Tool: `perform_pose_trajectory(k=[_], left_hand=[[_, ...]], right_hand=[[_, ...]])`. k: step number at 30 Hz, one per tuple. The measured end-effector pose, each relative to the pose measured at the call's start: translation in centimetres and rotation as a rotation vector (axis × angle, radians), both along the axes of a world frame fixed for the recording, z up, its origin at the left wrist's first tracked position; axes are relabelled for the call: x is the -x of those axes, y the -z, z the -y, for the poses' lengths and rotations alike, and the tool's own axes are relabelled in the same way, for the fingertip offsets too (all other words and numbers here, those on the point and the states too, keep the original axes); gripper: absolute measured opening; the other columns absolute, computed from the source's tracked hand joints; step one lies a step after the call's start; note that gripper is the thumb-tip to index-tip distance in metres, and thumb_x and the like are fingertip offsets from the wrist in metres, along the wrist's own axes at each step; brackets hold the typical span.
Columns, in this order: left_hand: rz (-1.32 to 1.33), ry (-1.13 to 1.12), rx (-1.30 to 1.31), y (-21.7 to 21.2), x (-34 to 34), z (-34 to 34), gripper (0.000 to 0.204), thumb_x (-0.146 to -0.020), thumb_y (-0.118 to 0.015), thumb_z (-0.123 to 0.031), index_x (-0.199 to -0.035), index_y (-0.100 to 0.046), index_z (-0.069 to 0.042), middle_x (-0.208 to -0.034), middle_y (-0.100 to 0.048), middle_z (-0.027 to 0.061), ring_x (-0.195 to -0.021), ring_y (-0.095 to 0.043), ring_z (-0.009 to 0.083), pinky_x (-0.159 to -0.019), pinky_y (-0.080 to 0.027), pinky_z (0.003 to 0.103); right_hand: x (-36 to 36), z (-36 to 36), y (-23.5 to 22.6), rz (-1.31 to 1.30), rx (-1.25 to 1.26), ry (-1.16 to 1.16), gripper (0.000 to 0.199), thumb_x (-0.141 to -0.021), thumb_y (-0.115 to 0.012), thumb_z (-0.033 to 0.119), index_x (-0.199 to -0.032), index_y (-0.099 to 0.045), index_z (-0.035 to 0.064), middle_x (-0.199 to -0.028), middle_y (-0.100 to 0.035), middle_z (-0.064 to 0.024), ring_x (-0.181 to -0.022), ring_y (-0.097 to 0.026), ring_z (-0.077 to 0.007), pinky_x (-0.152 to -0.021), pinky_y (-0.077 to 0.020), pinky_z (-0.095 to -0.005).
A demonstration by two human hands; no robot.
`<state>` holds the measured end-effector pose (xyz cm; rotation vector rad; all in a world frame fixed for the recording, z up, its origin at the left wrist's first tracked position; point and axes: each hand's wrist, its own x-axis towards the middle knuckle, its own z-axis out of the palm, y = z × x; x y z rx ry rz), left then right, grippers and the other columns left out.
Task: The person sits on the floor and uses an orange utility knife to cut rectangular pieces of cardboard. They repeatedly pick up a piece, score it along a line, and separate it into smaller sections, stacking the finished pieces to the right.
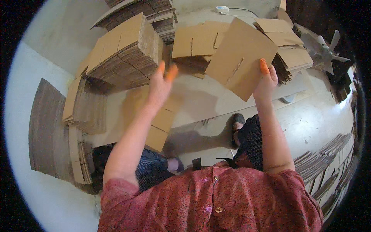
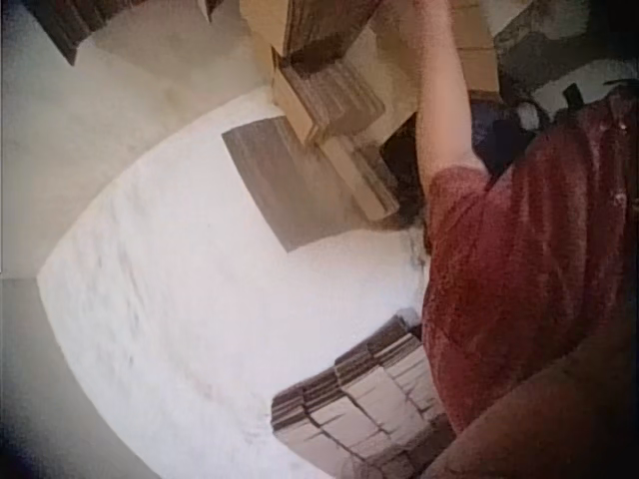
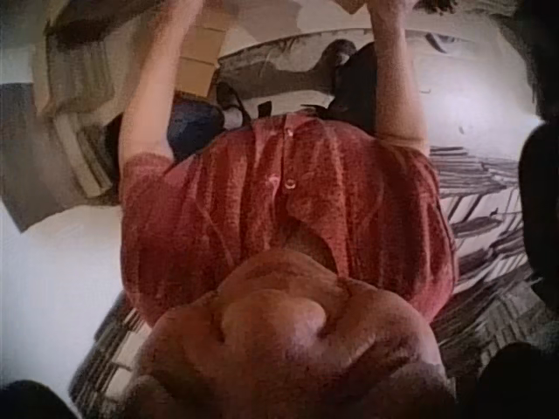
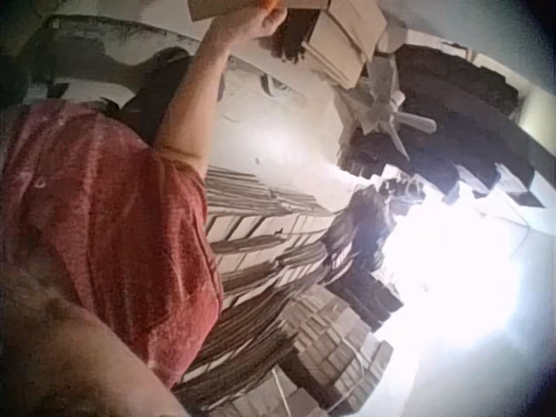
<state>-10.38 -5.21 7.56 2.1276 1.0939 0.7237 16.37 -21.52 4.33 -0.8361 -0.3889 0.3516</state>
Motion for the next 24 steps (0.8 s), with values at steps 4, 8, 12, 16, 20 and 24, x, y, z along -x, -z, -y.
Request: perform_pose_trajectory(k=[4, 8, 12, 16, 20, 24], left_hand=[[-0.699, -0.127, -0.410, 5.9, 6.8, 9.3, 0.080, -0.076, -0.063, -0.042, -0.132, -0.027, 0.003, -0.126, -0.041, 0.0217, -0.115, -0.039, 0.0371, -0.096, -0.033, 0.043], [-0.832, -0.112, -0.390, 7.3, 9.3, 11.6, 0.072, -0.076, -0.063, -0.037, -0.129, -0.034, 0.003, -0.129, -0.038, 0.0230, -0.119, -0.036, 0.0378, -0.098, -0.033, 0.041], [-0.639, -0.054, -0.341, 6.8, 11.6, 10.7, 0.043, -0.079, -0.059, -0.026, -0.111, -0.048, 0.001, -0.110, -0.051, 0.0214, -0.099, -0.050, 0.0354, -0.081, -0.043, 0.040], [-0.585, -0.186, -0.155, 2.6, 11.8, 9.6, 0.020, -0.080, -0.057, -0.019, -0.082, -0.056, 0.001, -0.082, -0.059, 0.0204, -0.072, -0.057, 0.0345, -0.064, -0.045, 0.042], [-0.315, -0.172, -0.042, 0.6, 12.2, 6.9, 0.024, -0.079, -0.054, -0.017, -0.069, -0.054, 0.004, -0.058, -0.053, 0.0209, -0.050, -0.051, 0.0282, -0.049, -0.040, 0.039], [-0.068, -0.081, -0.011, -0.3, 11.2, 6.9, 0.026, -0.079, -0.053, -0.018, -0.070, -0.054, 0.006, -0.054, -0.051, 0.0199, -0.048, -0.049, 0.0224, -0.047, -0.038, 0.038]], right_hand=[[5.2, 1.3, -1.9, 0.659, 0.391, 0.183, 0.013, -0.080, -0.058, 0.006, -0.093, -0.057, 0.0030, -0.081, -0.059, -0.0037, -0.075, -0.054, -0.0124, -0.066, -0.0438, -0.0247], [8.0, 1.1, -0.7, 0.994, 0.387, 0.131, 0.013, -0.080, -0.061, 0.009, -0.091, -0.056, 0.0054, -0.074, -0.060, -0.0153, -0.060, -0.060, -0.0296, -0.054, -0.0461, -0.0341], [8.6, 1.4, -1.2, 1.075, 0.613, -0.099, 0.012, -0.079, -0.062, 0.012, -0.087, -0.058, 0.0033, -0.071, -0.060, -0.0182, -0.060, -0.061, -0.0311, -0.052, -0.0460, -0.0346], [8.2, 2.6, -0.4, 0.951, 0.682, -0.273, 0.015, -0.081, -0.061, 0.011, -0.093, -0.060, 0.0027, -0.070, -0.061, -0.0153, -0.058, -0.059, -0.0234, -0.052, -0.0451, -0.0317], [11.0, 5.6, -2.9, 0.820, 0.469, -0.133, 0.016, -0.082, -0.059, 0.009, -0.097, -0.063, 0.0036, -0.079, -0.062, -0.0101, -0.065, -0.057, -0.0151, -0.056, -0.0440, -0.0278], [13.9, 6.2, -6.2, 1.216, 0.264, 0.190, 0.017, -0.075, -0.065, 0.009, -0.092, -0.064, 0.0083, -0.063, -0.061, -0.0092, -0.055, -0.058, -0.0260, -0.047, -0.0426, -0.0333]])
